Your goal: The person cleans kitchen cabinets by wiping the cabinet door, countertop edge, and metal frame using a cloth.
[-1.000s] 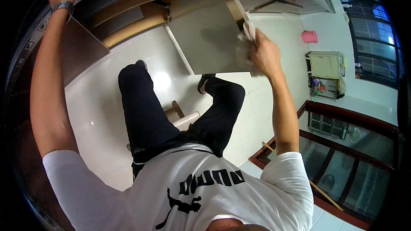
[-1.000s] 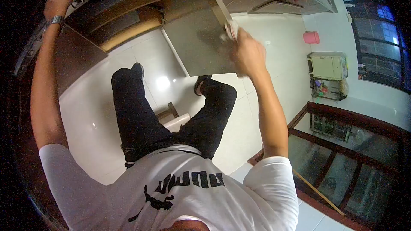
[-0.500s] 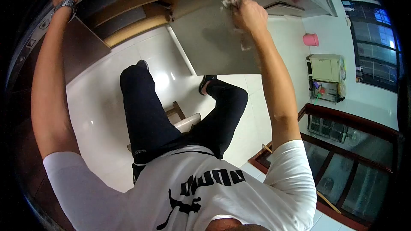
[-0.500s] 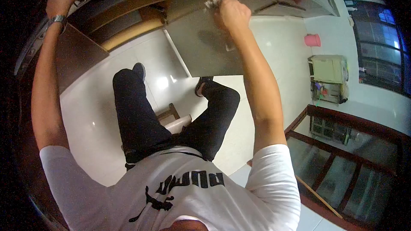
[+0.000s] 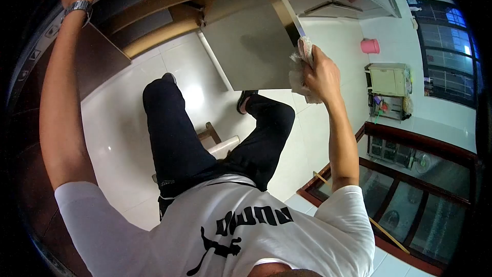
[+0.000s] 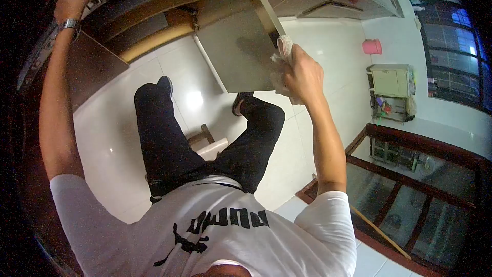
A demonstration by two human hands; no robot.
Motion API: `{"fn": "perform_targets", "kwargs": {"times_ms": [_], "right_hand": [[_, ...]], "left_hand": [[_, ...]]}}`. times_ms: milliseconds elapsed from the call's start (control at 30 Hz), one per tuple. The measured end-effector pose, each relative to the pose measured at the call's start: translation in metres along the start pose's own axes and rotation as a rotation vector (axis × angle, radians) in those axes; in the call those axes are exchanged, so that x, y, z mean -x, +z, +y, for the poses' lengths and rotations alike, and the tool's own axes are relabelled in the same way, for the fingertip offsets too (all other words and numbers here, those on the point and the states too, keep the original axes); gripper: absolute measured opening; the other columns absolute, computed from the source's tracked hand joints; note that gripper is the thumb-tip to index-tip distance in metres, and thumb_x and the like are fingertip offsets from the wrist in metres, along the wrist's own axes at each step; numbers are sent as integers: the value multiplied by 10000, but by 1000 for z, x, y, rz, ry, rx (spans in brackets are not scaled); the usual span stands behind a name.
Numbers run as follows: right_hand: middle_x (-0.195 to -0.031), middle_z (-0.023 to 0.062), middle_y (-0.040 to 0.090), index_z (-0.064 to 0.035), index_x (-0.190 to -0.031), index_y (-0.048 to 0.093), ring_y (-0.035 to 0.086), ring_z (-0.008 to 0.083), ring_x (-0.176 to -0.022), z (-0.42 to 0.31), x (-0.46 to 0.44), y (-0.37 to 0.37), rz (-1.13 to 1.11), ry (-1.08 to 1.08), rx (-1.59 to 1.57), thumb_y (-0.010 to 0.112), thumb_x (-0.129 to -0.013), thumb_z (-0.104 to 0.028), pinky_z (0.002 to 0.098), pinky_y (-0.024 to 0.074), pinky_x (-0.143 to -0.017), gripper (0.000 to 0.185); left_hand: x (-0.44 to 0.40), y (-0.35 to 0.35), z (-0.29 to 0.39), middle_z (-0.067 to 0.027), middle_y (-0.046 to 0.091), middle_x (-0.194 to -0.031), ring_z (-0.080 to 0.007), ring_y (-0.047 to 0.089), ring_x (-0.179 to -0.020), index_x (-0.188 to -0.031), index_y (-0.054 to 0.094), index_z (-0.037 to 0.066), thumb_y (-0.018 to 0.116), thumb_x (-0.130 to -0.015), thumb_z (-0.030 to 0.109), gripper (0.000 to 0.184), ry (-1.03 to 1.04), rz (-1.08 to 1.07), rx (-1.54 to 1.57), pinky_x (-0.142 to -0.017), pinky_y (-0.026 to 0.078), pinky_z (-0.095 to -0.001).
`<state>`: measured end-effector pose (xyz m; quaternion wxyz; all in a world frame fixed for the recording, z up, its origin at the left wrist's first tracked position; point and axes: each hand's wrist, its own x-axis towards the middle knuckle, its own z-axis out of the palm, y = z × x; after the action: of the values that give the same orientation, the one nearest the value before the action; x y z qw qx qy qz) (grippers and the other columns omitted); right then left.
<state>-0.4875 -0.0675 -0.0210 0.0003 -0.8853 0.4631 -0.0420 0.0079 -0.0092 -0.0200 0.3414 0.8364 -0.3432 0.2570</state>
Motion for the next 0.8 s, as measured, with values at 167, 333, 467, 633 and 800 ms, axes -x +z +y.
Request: {"fn": "perform_targets", "kwargs": {"times_ms": [167,333,467,633,800], "right_hand": [[-791,226,624,-11,-873,536,600,422,-801,-9,-61,21,-8,33,144,629,-772,-239,500,461,-706,266],[-867,222,653,-13,-938,588,623,403,-836,-27,-143,42,68,-17,182,586,-828,-347,484,478,-723,351],[-944,234,650,-7,-988,586,611,406,-928,-26,-144,41,29,38,128,563,-848,-355,474,484,-769,375],[-907,261,643,-13,-1000,529,603,445,-890,9,-61,26,-92,45,34,576,-828,-295,497,476,-756,333],[-863,243,626,-37,-1021,495,593,443,-849,33,36,19,-49,127,-194,617,-802,-193,512,451,-740,295]], "left_hand": [[0,1,1,-329,616,-718,-482,619,-662,-655,629,-129,587,-693,176,311,1,6,-21,-653,500,-543],[-21,18,-38,-215,553,-1244,-427,528,-1130,-1216,588,105,359,-841,567,637,-53,-377,-222,-932,437,-486],[-18,7,-30,-219,551,-1248,-430,524,-1139,-1230,584,119,358,-853,567,627,-85,-394,-192,-939,430,-495],[-28,32,-60,-218,551,-1254,-432,521,-1146,-1245,575,118,371,-843,603,662,-54,-367,-228,-950,418,-502],[-18,20,-47,-187,543,-1289,-413,497,-1193,-1288,549,136,368,-838,566,649,-47,-302,-205,-969,402,-493]]}}
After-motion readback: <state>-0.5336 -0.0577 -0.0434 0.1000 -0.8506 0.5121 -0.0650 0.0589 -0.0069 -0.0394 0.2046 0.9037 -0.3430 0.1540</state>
